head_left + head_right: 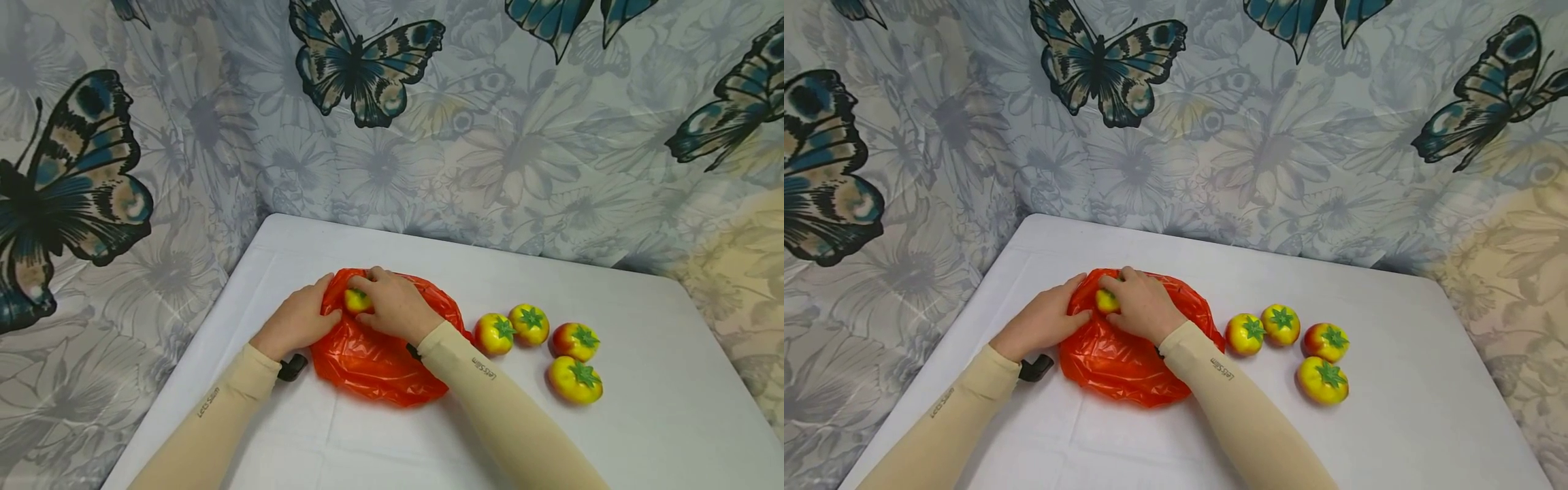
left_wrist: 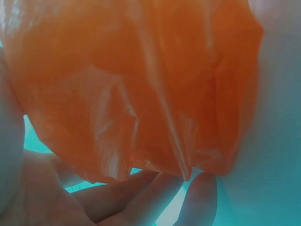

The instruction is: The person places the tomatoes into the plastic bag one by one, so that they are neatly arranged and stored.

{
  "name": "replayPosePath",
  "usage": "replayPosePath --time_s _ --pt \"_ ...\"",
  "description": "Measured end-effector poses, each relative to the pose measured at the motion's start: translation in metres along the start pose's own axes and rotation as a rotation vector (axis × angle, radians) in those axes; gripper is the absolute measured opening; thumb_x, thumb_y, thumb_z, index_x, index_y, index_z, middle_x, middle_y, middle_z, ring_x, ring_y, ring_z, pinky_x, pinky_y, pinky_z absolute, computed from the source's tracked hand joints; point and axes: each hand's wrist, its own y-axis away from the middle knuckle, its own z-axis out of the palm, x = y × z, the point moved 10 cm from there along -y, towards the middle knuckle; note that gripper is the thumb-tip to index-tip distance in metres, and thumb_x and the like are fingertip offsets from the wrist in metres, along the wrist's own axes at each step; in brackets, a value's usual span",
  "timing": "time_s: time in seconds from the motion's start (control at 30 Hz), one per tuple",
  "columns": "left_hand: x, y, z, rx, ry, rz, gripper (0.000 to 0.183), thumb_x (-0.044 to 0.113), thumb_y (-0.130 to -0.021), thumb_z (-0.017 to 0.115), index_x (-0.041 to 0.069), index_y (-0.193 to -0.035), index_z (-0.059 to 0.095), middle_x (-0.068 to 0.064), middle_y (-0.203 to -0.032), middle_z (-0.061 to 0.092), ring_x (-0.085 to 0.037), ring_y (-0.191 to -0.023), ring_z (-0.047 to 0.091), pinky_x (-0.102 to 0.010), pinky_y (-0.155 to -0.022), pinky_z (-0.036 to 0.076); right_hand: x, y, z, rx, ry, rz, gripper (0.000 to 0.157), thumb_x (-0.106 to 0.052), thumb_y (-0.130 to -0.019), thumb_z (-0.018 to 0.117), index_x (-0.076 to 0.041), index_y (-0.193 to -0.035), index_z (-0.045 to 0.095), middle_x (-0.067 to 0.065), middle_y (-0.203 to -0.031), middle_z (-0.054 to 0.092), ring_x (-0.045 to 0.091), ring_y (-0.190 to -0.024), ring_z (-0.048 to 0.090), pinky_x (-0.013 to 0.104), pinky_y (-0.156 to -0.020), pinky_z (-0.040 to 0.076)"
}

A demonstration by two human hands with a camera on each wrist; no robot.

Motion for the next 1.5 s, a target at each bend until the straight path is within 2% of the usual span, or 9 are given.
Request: replayPosePath --time_s 0.13,0.3,0.4,0.53,0.8,1.0,1.07,1.27,1.5 --pt "0.005 -0.001 0.002 -0.006 0.004 0.010 0.078 0.025 -0.104 0.063 0.000 -0.169 0.028 -0.025 -0.151 0.062 -0.037 -0.121 0.070 -0.057 -0.107 0.059 0.004 0.009 -0.005 -0.012 -0.016 0.022 0.068 -0.039 -0.094 0.084 -0.033 -0.156 0.055 0.009 -0.144 0.060 0.028 -0.124 0.066 0.050 -0.111 0.058" --pt "0.006 -0.002 0.004 -0.021 0.009 0.008 0.078 0.027 -0.105 0.062 0.001 -0.170 0.027 -0.024 -0.154 0.060 -0.039 -0.127 0.067 -0.059 -0.111 0.056 0.009 0.027 -0.021 0.012 -0.029 0.038 0.074 -0.041 -0.093 0.085 -0.030 -0.159 0.053 0.007 -0.149 0.060 0.028 -0.130 0.065 0.049 -0.111 0.057" --pt "0.004 -0.001 0.004 -0.024 0.011 -0.004 0.079 0.028 -0.106 0.062 0.003 -0.171 0.025 -0.024 -0.159 0.056 -0.041 -0.134 0.064 -0.062 -0.115 0.052 0.012 0.040 -0.032 0.027 -0.029 0.042 0.075 -0.042 -0.092 0.086 -0.027 -0.158 0.055 0.008 -0.150 0.060 0.029 -0.130 0.065 0.049 -0.111 0.058" --pt "0.005 0.001 0.003 -0.017 0.016 0.000 0.077 0.028 -0.106 0.061 0.006 -0.171 0.027 -0.023 -0.159 0.056 -0.042 -0.136 0.063 -0.064 -0.115 0.052 0.020 0.062 -0.044 0.034 -0.001 0.049 0.070 -0.043 -0.094 0.083 -0.022 -0.157 0.058 0.011 -0.150 0.060 0.032 -0.130 0.065 0.050 -0.109 0.058" --pt "0.004 0.003 0.007 -0.026 0.000 -0.002 0.078 0.030 -0.106 0.061 0.006 -0.171 0.026 -0.024 -0.160 0.054 -0.045 -0.139 0.060 -0.067 -0.116 0.049 0.061 0.121 -0.062 0.031 0.051 0.171 0.066 -0.040 -0.096 0.080 -0.021 -0.155 0.059 0.014 -0.151 0.061 0.038 -0.135 0.063 0.056 -0.110 0.058" --pt "0.008 0.003 0.008 -0.025 -0.028 0.010 0.078 0.029 -0.105 0.061 0.003 -0.170 0.026 -0.027 -0.158 0.055 -0.047 -0.137 0.061 -0.067 -0.113 0.051 0.094 0.170 -0.069 0.076 0.053 0.239 0.061 -0.035 -0.095 0.081 -0.017 -0.151 0.063 0.016 -0.148 0.064 0.039 -0.134 0.065 0.057 -0.105 0.060" --pt "0.008 0.004 0.005 -0.016 -0.029 0.020 0.077 0.028 -0.105 0.061 0.002 -0.170 0.028 -0.027 -0.157 0.057 -0.046 -0.135 0.063 -0.067 -0.112 0.052 0.103 0.180 -0.069 0.091 0.056 0.254 0.062 -0.033 -0.094 0.082 -0.017 -0.151 0.064 0.016 -0.148 0.064 0.039 -0.135 0.064 0.058 -0.105 0.060" --pt "0.011 0.004 0.001 0.001 -0.027 0.061 0.074 0.025 -0.105 0.062 0.002 -0.168 0.032 -0.026 -0.153 0.061 -0.046 -0.132 0.065 -0.067 -0.111 0.053 0.124 0.197 -0.065 0.109 0.073 0.280 0.066 -0.031 -0.090 0.087 -0.018 -0.150 0.064 0.018 -0.149 0.062 0.042 -0.135 0.061 0.061 -0.104 0.059" --pt "0.010 0.003 0.008 -0.018 -0.035 0.037 0.079 0.027 -0.105 0.062 -0.003 -0.169 0.027 -0.030 -0.159 0.054 -0.051 -0.141 0.058 -0.068 -0.116 0.048 0.133 0.200 -0.058 0.109 0.084 0.279 0.070 -0.031 -0.088 0.090 -0.017 -0.151 0.063 0.020 -0.151 0.062 0.043 -0.139 0.058 0.064 -0.113 0.053"
